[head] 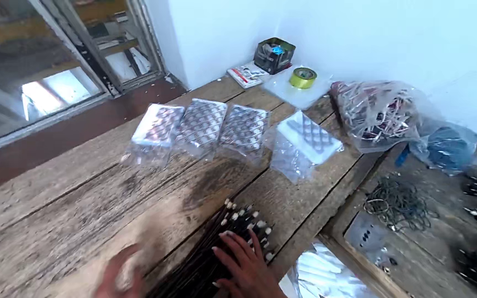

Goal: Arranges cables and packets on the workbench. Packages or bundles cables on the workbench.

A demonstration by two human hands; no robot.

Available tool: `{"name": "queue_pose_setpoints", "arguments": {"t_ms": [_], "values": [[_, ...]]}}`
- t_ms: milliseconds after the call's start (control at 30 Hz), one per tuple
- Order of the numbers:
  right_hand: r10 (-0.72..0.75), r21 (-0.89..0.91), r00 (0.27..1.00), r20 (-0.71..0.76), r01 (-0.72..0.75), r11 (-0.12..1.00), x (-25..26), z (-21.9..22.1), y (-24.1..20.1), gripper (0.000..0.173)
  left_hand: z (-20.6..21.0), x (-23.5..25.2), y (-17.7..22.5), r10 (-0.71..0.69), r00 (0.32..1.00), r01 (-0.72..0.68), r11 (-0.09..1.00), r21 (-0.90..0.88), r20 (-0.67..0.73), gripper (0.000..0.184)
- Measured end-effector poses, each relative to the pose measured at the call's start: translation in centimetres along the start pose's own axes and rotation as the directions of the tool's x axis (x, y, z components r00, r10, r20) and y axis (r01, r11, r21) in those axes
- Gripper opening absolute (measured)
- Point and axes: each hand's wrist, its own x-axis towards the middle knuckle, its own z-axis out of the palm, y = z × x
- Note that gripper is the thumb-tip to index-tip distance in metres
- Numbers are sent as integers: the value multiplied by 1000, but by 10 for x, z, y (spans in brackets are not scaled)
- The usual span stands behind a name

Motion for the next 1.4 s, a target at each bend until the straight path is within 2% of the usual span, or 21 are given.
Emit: {"name": "queue_pose_setpoints", "arguments": {"t_ms": [67, 133, 167, 233, 300, 367, 433, 567, 667, 767, 867, 967, 1033, 1100, 1167, 1200, 1233, 1267, 1333, 1367, 1400], "values": [[34, 89, 999, -33, -31, 996, 3, -17, 22, 43, 100, 68, 55, 109, 976, -107, 994, -19, 189, 34], [90, 139, 995, -39, -84, 987, 0, -35, 51, 36, 181, 126, 86, 39, 930, -34, 999, -21, 366, 34], [122, 155, 992, -28, -116, 981, -3, -46, 67, 33, 216, 152, 96, 14, 915, -17, 1000, 3, 403, 35], [198, 167, 980, -20, -192, 967, -10, -69, 98, 26, 271, 191, 110, 83, 924, -118, 990, 72, 373, 35], [292, 163, 956, -29, -284, 945, -20, -91, 123, 23, 299, 217, 122, 151, 930, -227, 953, 202, 334, 28], [374, 159, 927, -38, -364, 918, -31, -108, 144, 21, 309, 233, 132, 195, 935, -292, 897, 333, 295, 27], [435, 163, 900, -29, -425, 890, -38, -118, 158, 20, 311, 243, 133, 324, 920, -387, 843, 374, 221, 28], [442, 229, 896, 48, -441, 868, -33, -114, 172, 20, 314, 251, 124, 523, 816, -577, 707, 409, 247, 30], [401, 274, 914, 63, -402, 874, -15, -108, 176, 20, 310, 249, 130, 387, 854, -514, 737, 440, 348, 38], [356, 304, 932, 64, -358, 883, 3, -98, 178, 19, 305, 243, 138, 283, 883, -453, 720, 525, 373, 40], [314, 337, 946, 81, -323, 884, 17, -92, 178, 20, 305, 237, 139, 325, 856, -504, 701, 505, 402, 22], [275, 343, 957, 98, -291, 893, 22, -88, 178, 19, 314, 238, 127, 370, 806, -563, 718, 408, 461, 26], [271, 341, 957, 106, -291, 894, 22, -86, 179, 19, 321, 246, 122, 243, 789, -511, 770, 383, 564, 31], [278, 342, 953, 119, -302, 890, 21, -86, 183, 19, 324, 256, 128, 82, 776, -420, 807, 415, 626, 28], [285, 343, 950, 129, -313, 886, 20, -87, 186, 18, 328, 274, 153, -202, 730, -202, 849, 488, 653, 34], [290, 343, 948, 129, -317, 884, 20, -86, 187, 18, 334, 283, 161, -233, 735, -85, 900, 428, 636, 33], [293, 344, 948, 128, -319, 883, 19, -85, 187, 18, 341, 286, 145, -96, 808, -62, 968, 245, 582, 29], [294, 348, 947, 127, -320, 881, 19, -84, 188, 18, 347, 290, 129, -29, 837, -47, 991, 123, 547, 29], [293, 342, 949, 114, -315, 886, 18, -82, 190, 18, 345, 295, 133, -81, 829, 36, 995, 92, 553, 27], [294, 336, 950, 106, -312, 888, 18, -81, 190, 19, 342, 291, 141, -51, 847, -6, 994, 105, 529, 27], [292, 330, 952, 96, -307, 893, 18, -79, 190, 20, 345, 286, 140, 5, 901, -53, 994, 98, 434, 26]]}}
